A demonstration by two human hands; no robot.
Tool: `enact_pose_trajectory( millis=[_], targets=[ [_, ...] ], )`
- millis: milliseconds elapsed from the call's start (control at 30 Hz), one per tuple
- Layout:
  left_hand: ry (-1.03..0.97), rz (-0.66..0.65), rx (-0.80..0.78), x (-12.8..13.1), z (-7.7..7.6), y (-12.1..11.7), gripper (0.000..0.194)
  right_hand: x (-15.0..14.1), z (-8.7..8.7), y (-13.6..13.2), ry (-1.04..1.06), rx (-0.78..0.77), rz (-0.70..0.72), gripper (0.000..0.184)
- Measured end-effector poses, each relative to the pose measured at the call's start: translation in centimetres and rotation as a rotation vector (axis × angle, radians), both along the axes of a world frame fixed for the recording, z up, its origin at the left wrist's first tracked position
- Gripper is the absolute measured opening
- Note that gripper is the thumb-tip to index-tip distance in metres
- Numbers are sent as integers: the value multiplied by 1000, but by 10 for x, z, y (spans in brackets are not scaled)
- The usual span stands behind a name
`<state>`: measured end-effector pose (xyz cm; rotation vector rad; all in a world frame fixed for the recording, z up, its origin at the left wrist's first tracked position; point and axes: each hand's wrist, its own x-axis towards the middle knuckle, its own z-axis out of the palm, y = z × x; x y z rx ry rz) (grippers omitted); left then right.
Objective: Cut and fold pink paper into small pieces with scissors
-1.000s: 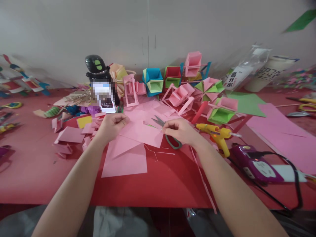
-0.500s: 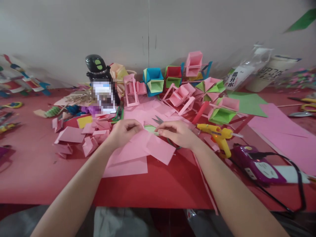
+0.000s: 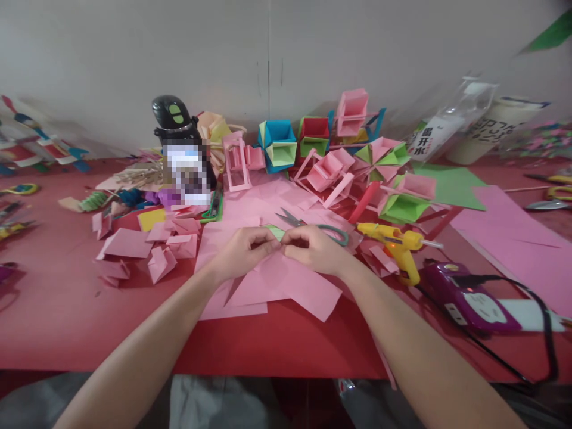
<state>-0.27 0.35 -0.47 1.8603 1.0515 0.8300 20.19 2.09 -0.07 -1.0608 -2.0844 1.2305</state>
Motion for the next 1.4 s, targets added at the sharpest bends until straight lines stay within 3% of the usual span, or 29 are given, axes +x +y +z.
enact_pose_trajectory(
  millis=[233,500,667,833,933,1033,1167,1300,1400],
  targets=[
    [23,18,32,-2,1,1,21,-1,1,0,-20,-2,5,12],
    [66,177,170,-21,15,10,22,3,3,3,46,-36,17,14],
    [96,338,226,-56,18,22,20,12,7,8,41,-55,-1,17],
    [-20,610,202,-92,21,26,20,23,11,15,86,-43,-143,15],
    [-25,555,161,-85,21,24,21,22,11,15,196,-20,-241,16],
    [1,419,201,-60,15,20,20,17,10,13,201,48,-198,22],
    [-42,348,190,-35,5,18,22,14,8,12,112,98,-182,19],
    [0,273,50,-33,4,16,18,15,10,11,66,97,-168,14],
    [57,216,47,-32,9,12,25,13,10,8,54,96,-122,9]
  ],
)
